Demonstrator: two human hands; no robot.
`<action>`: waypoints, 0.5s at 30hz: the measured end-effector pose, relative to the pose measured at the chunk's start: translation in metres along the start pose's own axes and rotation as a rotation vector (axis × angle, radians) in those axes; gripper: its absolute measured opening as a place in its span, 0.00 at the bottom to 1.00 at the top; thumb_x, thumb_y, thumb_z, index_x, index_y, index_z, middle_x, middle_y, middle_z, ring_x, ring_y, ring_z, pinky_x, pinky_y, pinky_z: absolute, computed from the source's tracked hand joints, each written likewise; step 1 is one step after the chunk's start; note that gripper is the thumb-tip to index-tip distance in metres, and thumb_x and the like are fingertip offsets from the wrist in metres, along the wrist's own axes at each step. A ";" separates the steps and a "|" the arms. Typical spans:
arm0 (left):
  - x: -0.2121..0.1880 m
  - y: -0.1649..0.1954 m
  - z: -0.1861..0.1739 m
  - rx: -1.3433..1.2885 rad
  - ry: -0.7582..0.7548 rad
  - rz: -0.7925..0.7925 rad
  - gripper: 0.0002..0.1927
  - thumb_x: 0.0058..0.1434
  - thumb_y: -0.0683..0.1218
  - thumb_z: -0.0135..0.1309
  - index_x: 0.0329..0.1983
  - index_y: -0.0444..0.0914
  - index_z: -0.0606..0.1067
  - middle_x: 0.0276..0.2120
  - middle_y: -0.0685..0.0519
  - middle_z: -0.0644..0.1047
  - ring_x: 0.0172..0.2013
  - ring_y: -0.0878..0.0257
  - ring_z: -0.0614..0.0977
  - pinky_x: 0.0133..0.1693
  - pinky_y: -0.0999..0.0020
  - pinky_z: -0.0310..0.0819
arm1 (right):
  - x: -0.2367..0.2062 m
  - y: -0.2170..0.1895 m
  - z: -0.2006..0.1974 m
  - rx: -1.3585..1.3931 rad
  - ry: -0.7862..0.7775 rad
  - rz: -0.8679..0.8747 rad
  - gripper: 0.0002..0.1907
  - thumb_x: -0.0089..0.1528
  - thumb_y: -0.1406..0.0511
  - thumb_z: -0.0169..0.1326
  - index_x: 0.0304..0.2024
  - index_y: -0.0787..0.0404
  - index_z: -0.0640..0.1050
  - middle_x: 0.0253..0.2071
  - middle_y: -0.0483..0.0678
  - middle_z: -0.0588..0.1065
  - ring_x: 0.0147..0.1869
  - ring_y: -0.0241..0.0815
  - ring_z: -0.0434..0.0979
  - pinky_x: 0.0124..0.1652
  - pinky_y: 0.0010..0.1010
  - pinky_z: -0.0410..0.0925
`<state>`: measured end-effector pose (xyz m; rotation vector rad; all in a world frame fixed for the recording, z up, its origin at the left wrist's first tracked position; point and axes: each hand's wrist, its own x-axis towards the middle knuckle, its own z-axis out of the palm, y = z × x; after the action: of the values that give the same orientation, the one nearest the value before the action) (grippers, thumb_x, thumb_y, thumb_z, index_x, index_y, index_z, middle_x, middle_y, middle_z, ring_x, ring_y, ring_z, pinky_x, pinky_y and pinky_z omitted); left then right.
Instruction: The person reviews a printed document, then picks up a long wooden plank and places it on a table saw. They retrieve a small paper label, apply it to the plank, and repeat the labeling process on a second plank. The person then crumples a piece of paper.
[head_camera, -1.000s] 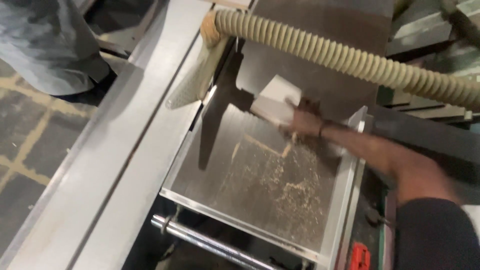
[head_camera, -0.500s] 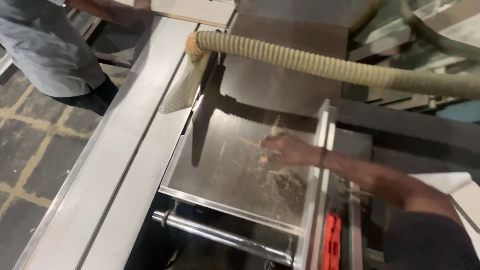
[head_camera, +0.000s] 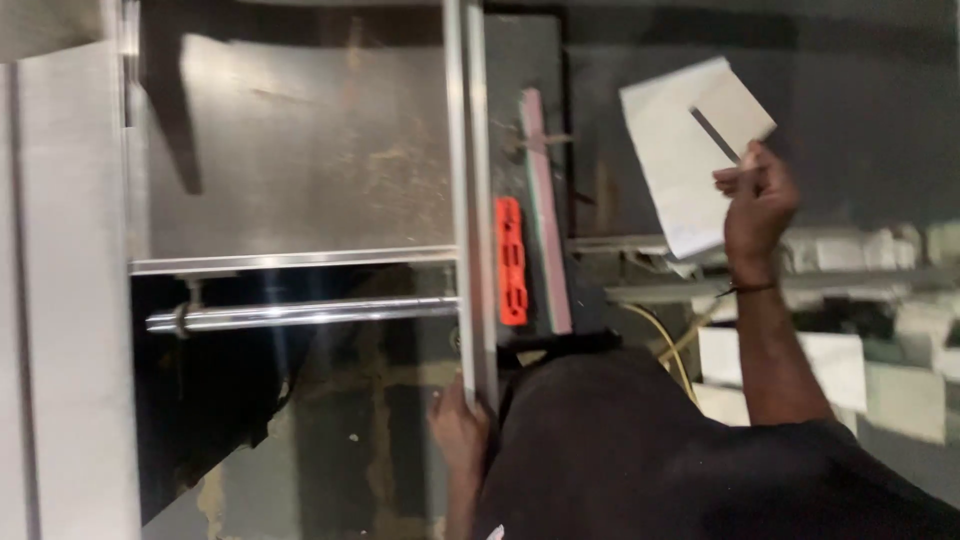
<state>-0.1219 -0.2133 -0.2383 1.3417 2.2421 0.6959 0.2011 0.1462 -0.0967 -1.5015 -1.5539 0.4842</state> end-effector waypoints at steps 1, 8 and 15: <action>0.001 0.000 -0.001 -0.010 0.006 0.017 0.27 0.53 0.39 0.55 0.59 0.35 0.74 0.34 0.43 0.79 0.38 0.46 0.81 0.59 0.47 0.68 | -0.018 0.018 -0.011 -0.055 0.006 0.016 0.13 0.78 0.70 0.46 0.62 0.69 0.75 0.44 0.49 0.82 0.44 0.38 0.84 0.40 0.28 0.74; 0.010 -0.004 -0.010 0.099 0.038 0.083 0.12 0.60 0.42 0.56 0.47 0.42 0.78 0.37 0.46 0.82 0.43 0.46 0.82 0.55 0.52 0.70 | -0.103 0.089 -0.031 -0.532 -0.146 -0.006 0.11 0.70 0.67 0.58 0.54 0.62 0.83 0.33 0.58 0.80 0.36 0.50 0.82 0.36 0.41 0.72; 0.021 0.048 -0.047 0.298 0.129 0.014 0.26 0.68 0.48 0.58 0.67 0.34 0.73 0.41 0.42 0.78 0.43 0.47 0.79 0.50 0.52 0.68 | 0.036 0.129 -0.042 -0.497 -0.262 0.021 0.36 0.67 0.58 0.62 0.74 0.62 0.65 0.74 0.66 0.61 0.76 0.68 0.58 0.69 0.52 0.58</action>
<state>-0.1263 -0.1838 -0.1743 1.4868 2.5198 0.4776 0.3153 0.1916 -0.1640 -1.8853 -1.9667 0.3275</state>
